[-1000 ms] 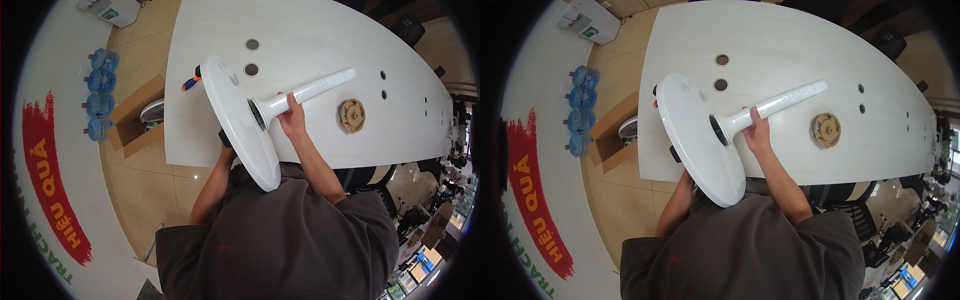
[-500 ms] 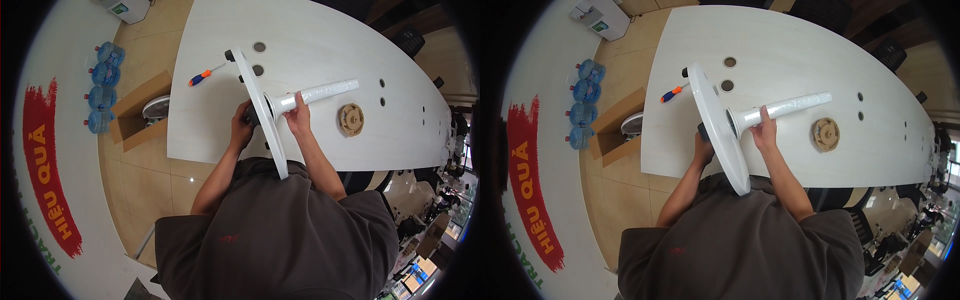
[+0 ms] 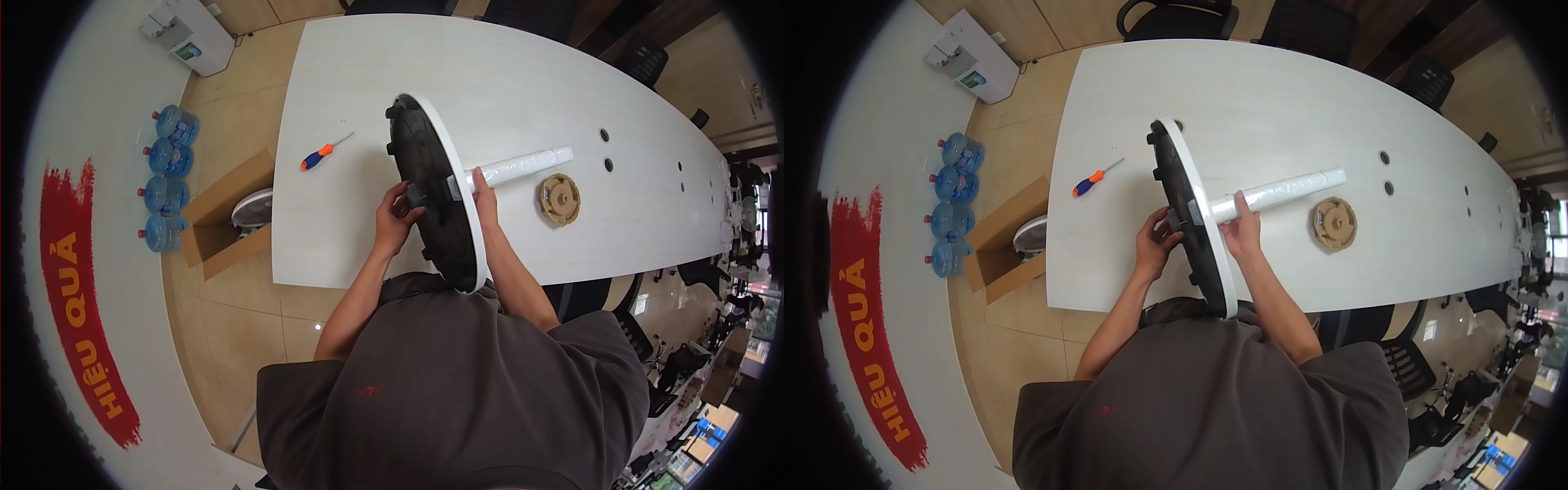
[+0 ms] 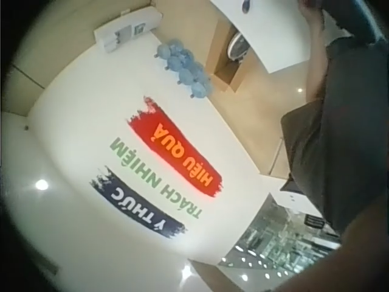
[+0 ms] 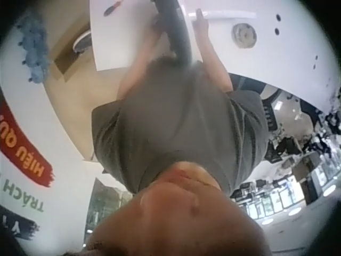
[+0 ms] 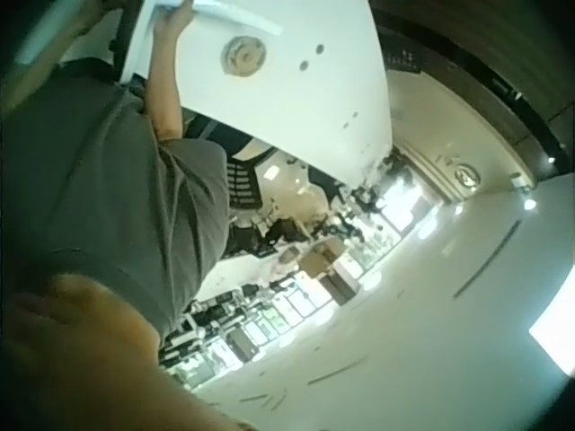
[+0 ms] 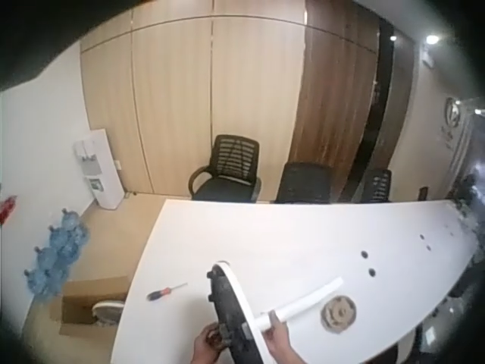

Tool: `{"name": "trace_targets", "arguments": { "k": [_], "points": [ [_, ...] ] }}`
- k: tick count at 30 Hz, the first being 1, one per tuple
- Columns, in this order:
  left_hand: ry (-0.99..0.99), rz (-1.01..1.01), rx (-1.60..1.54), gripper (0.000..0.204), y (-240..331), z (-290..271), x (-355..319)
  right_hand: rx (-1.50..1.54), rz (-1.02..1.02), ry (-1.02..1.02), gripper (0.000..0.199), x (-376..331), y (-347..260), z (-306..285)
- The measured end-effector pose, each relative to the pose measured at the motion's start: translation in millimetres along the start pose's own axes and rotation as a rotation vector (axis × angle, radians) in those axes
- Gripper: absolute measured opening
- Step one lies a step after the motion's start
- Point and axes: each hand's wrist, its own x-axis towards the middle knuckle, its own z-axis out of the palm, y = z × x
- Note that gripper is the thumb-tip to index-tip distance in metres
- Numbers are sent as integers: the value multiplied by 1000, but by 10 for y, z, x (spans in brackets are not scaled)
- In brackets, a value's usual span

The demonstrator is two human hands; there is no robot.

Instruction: Assembling the base and stand components of a floor fan.

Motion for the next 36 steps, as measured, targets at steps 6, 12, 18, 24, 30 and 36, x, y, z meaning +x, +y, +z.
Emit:
{"name": "trace_targets", "arguments": {
  "k": [6,12,18,24,30,36],
  "points": [
    [54,-16,-67,62,-54,-59,-1,13,-84,-29,37,-80,22,124],
    [85,-54,131,60,113,-45,-75,-7,-78,-5,38,-164,10,232],
    [67,-64,124,59,207,-45,-105,-29,-73,-16,39,-176,14,254],
    [98,-154,31,51,263,-81,-82,-47,-74,-7,39,-182,16,282],
    [57,-150,56,51,325,-86,-105,-40,-77,12,38,-190,19,298],
    [-18,-31,12,57,164,-134,-71,-33,-90,4,38,-183,16,284]
  ]
}}
